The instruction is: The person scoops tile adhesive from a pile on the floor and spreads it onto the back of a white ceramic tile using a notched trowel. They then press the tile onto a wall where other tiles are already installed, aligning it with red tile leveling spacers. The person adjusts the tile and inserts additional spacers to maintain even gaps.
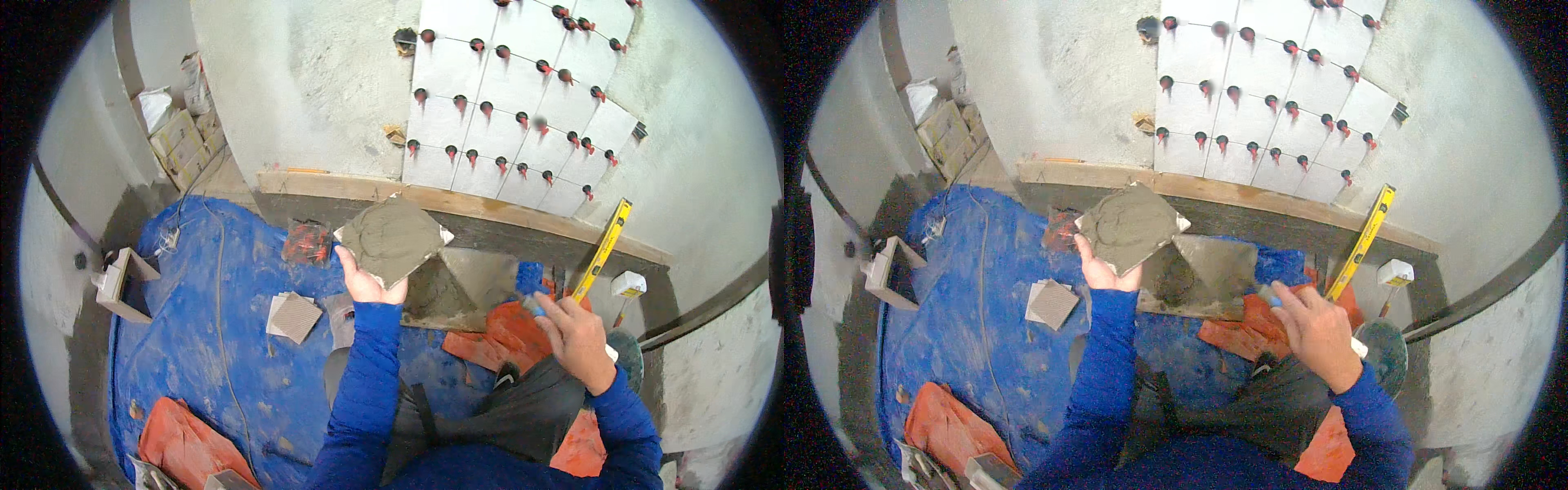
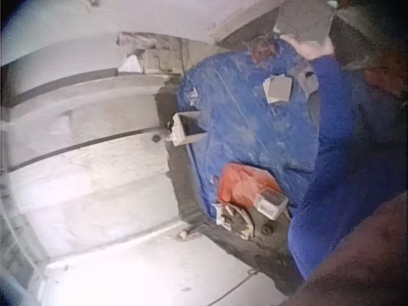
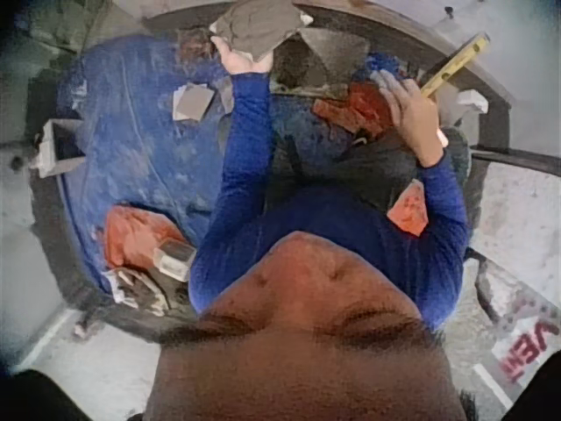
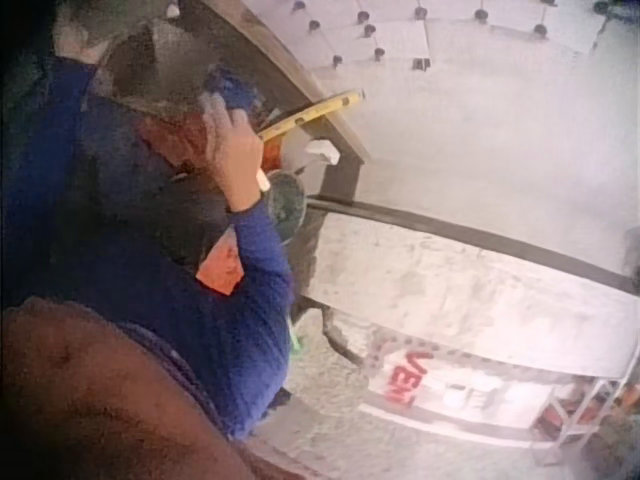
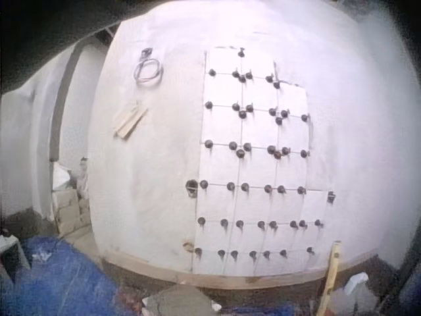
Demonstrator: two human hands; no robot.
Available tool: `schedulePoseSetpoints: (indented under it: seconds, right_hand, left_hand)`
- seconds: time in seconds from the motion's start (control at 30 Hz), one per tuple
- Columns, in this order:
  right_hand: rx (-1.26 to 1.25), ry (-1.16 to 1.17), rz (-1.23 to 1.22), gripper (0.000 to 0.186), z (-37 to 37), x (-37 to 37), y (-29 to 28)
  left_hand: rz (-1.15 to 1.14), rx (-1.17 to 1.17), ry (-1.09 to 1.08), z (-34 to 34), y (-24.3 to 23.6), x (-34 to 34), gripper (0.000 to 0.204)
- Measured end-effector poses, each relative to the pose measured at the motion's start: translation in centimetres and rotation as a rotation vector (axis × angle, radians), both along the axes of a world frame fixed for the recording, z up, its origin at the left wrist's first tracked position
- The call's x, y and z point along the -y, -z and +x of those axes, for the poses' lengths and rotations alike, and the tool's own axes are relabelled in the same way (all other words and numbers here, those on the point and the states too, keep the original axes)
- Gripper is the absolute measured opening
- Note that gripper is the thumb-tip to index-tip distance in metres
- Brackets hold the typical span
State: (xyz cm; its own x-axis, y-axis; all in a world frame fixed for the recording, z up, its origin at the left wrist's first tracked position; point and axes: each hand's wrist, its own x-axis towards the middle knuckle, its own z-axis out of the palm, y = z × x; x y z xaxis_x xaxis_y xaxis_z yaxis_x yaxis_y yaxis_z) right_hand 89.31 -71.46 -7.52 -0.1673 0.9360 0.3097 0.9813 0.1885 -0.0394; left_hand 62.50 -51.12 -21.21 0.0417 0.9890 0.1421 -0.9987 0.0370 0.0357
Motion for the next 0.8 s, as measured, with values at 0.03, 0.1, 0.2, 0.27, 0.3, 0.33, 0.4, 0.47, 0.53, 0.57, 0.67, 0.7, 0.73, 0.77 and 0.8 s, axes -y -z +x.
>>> schedulePoseSetpoints:
  seconds: [0.03, 0.1, 0.2, 0.27, 0.3, 0.33, 0.4, 0.47, 0.53, 0.57, 0.67, 0.7, 0.73, 0.77, 0.8]
  right_hand:
    - [-0.008, -0.016, 0.050, 0.040, 0.2, 0.3, 0.1]
    - [-0.022, -0.064, 0.185, 0.043, 0.5, 0.4, 0.8]
    - [0.018, -0.135, 0.252, 0.047, 0.5, -0.1, 1.8]
    - [0.058, -0.141, 0.296, 0.048, 1.0, -0.7, 1.5]
    - [0.076, -0.133, 0.310, 0.048, 1.6, -1.1, 0.9]
    - [0.087, -0.119, 0.333, 0.048, 2.1, -1.4, 0.1]
    - [0.115, -0.139, 0.298, 0.048, 3.0, -2.0, -1.7]
    - [0.114, -0.167, 0.309, 0.046, 3.5, -2.7, -3.4]
    - [0.020, -0.104, 0.265, 0.045, 3.5, -3.2, -4.3]
    - [-0.029, -0.079, 0.249, 0.044, 3.6, -3.7, -4.3]
    - [-0.335, -0.065, 0.221, 0.035, 4.4, -5.5, -1.6]
    - [-0.446, -0.036, 0.189, 0.033, 5.0, -6.3, 0.5]
    - [-0.614, 0.042, 0.117, 0.032, 5.7, -7.6, 3.4]
    - [-0.686, 0.148, -0.001, 0.032, 6.8, -9.1, 6.7]
    - [-0.790, 0.207, -0.109, 0.034, 7.8, -10.3, 10.7]
  left_hand:
    - [-0.019, 0.003, 0.018, -0.1, -0.3, 0.1, 0.072]
    - [0.045, 0.003, 0.031, -0.2, -0.7, 0.3, 0.072]
    - [-0.025, 0.026, 0.038, -0.1, -1.1, 0.7, 0.069]
    - [-0.027, 0.001, 0.048, 0.0, -1.3, 1.0, 0.068]
    - [-0.012, -0.027, 0.055, 0.1, -1.4, 1.2, 0.067]
    - [0.001, -0.048, 0.072, 0.1, -1.5, 1.4, 0.067]
    - [0.025, -0.045, 0.105, 0.2, -1.7, 1.7, 0.067]
    - [0.026, -0.067, 0.134, 0.4, -2.0, 1.9, 0.067]
    - [0.005, -0.117, 0.147, 0.7, -2.0, 2.2, 0.068]
    - [0.020, -0.121, 0.162, 0.9, -2.0, 2.2, 0.068]
    - [0.028, -0.124, 0.181, 1.4, -1.5, 2.1, 0.070]
    - [-0.009, -0.120, 0.182, 1.3, -1.2, 1.9, 0.070]
    - [0.001, -0.105, 0.199, 1.4, -0.9, 1.8, 0.070]
    - [-0.043, -0.130, 0.188, 1.3, -0.6, 1.7, 0.072]
    - [-0.104, -0.168, 0.154, 1.0, -0.4, 1.4, 0.072]
